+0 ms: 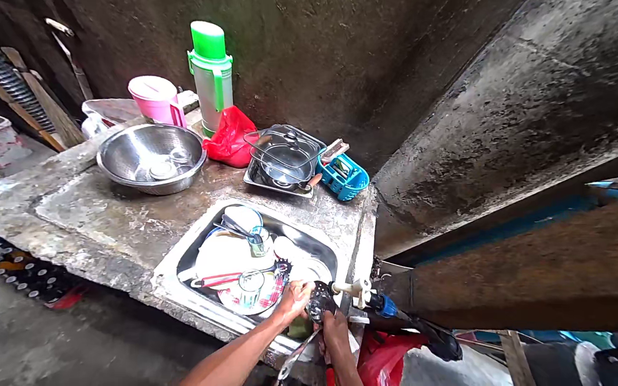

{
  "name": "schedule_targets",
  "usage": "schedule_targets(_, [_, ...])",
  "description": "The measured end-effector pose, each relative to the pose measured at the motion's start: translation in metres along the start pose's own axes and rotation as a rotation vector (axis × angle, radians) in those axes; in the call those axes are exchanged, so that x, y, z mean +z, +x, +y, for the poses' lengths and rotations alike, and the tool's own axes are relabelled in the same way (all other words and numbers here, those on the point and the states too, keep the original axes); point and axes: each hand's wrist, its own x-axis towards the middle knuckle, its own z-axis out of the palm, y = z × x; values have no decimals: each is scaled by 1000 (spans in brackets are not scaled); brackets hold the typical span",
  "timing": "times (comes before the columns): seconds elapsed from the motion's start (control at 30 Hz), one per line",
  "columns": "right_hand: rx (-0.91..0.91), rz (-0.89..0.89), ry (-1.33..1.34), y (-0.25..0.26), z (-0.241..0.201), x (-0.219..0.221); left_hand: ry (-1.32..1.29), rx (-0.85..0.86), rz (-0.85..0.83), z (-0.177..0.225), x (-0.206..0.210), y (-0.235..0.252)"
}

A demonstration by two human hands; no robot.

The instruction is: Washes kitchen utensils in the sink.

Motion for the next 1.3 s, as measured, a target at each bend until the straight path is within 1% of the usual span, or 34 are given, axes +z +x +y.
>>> schedule_targets(0.07, [-27,21,-34,-2,-3,7,134,60,51,3,-2,7])
schedule_targets(0.13, [-55,61,-29,-2,-7,13,133,56,110,4,0,10])
schedule_targets(0.17, [-72,78,-27,-2,-9,14,65,47,153,1,3,10])
schedule_targets(0.23, [-122,114,-35,-1,-12,13,-213,-1,193,-2,9,7])
schedule_targets(0.3, [-156,142,-46,1,-13,12,-493,-107,137,-1,8,1])
schedule_targets(0.33, [-167,151,-53,2,-14,12,-546,-133,112,2,7,-1])
schedule_targets(0.4, [-190,144,-47,4,-10,13,-500,-136,78,3,2,3])
schedule_targets(0.43, [-205,142,-52,4,-8,15,-408,-101,79,1,1,7])
schedule_targets(0.5, [-238,130,-45,4,-5,18,-127,-6,92,-1,-3,15])
schedule_targets(0.53, [-250,128,-30,4,-4,20,-38,17,105,1,-5,16])
schedule_targets(0.57, [-253,133,-22,3,-4,22,-17,18,128,-1,-3,16])
schedule_targets(0.63, [-267,164,-47,4,-3,23,-174,-39,159,-2,3,14])
schedule_targets(0.73, [-269,183,-114,5,-2,19,-550,-220,92,5,2,5])
schedule_targets(0.8, [-283,192,-139,8,2,20,-647,-281,84,7,1,5])
schedule_targets(0.87, [-298,196,-121,9,7,23,-603,-282,108,6,2,8])
schedule_targets(0.93, [-298,187,-103,5,5,25,-503,-248,142,2,3,10])
schedule_targets(1.0, [-276,173,-95,3,4,25,-469,-224,151,1,3,9])
schedule_targets(1.17, [-253,170,-120,5,5,22,-611,-296,106,3,1,6])
schedule_targets(1.3, [-246,170,-111,5,5,24,-420,-222,148,-1,3,12])
